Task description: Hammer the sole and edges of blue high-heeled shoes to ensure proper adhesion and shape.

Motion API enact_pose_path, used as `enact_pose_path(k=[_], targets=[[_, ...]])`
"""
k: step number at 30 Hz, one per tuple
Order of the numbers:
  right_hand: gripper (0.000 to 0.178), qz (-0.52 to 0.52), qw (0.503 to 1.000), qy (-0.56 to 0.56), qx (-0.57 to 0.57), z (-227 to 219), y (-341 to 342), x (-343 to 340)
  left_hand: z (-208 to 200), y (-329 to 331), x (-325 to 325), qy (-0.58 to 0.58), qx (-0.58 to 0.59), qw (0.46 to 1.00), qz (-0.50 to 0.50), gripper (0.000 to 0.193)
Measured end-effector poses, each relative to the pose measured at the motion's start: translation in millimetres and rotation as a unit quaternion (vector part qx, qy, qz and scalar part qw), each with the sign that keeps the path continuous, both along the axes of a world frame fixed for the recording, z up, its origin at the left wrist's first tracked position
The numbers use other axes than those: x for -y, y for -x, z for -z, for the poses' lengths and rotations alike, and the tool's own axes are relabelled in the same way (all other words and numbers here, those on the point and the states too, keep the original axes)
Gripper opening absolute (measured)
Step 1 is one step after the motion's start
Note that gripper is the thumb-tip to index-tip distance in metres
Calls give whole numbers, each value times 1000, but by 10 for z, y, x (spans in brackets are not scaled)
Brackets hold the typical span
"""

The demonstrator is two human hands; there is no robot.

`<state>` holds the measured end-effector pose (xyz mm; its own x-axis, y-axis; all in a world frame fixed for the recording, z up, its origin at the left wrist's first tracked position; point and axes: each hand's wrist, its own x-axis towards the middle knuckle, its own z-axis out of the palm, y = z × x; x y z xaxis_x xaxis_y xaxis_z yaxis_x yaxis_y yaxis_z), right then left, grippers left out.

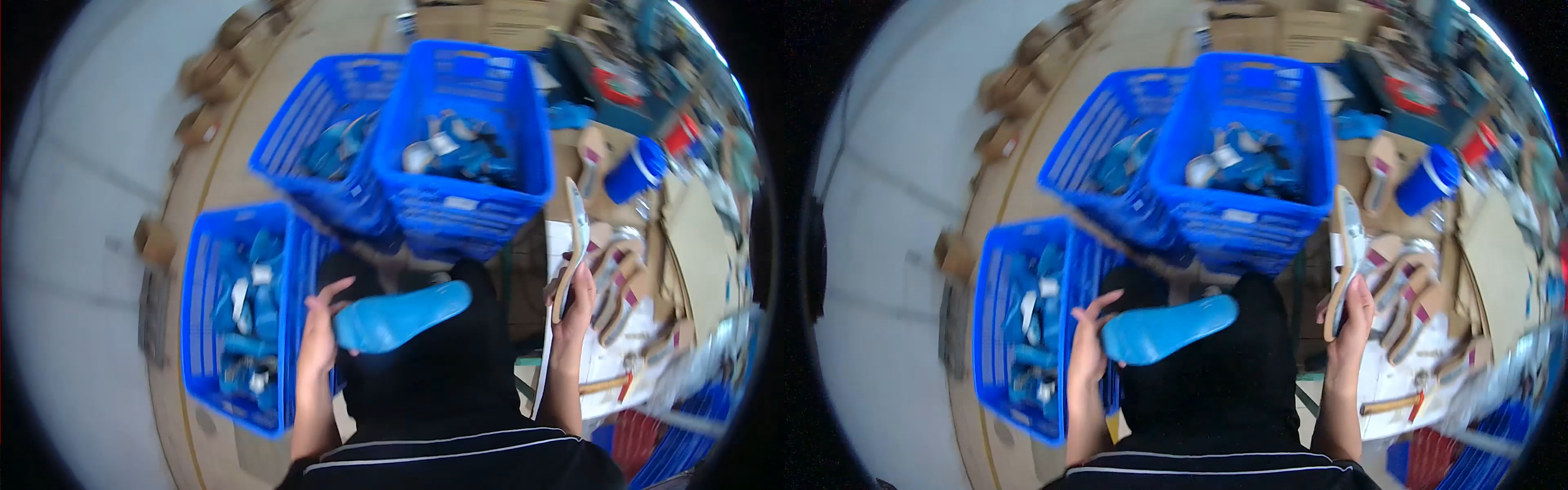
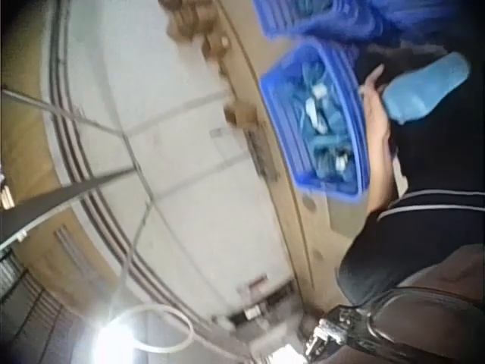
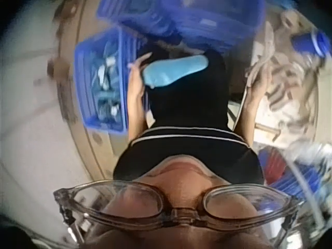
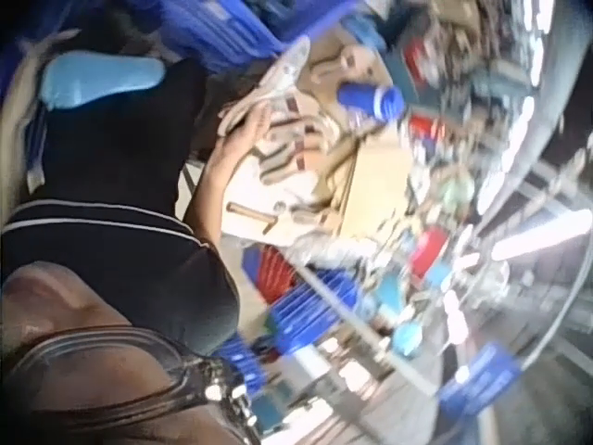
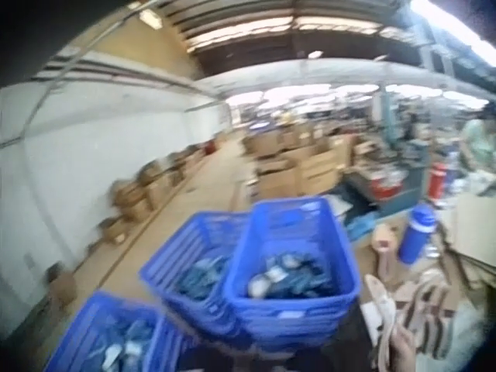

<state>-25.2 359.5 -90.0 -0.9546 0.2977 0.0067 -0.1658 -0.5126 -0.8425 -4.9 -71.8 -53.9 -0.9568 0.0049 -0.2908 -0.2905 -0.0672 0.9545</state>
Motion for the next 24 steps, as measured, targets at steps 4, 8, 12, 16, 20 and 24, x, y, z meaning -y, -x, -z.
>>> enact_pose_path(k=[4,8,12,16,20,24], targets=[[72,-209,907,-350,-107,-162,292,702,23,-126,-29,-172,26,982,-66,105],[67,-308,709,-566,-288,-751,431,1422,191,-332,89,-253,-38,962,-90,101],[64,-321,596,-618,-400,-949,517,1672,214,-402,56,-302,-50,943,-131,95],[63,-364,551,-650,-377,-879,538,1671,225,-441,31,-273,-92,951,-112,67],[62,-371,580,-640,-342,-826,547,1571,340,-406,20,-150,-106,975,-125,46],[67,-339,619,-670,-232,-793,487,1365,351,-319,-25,-148,-95,974,-142,38]])
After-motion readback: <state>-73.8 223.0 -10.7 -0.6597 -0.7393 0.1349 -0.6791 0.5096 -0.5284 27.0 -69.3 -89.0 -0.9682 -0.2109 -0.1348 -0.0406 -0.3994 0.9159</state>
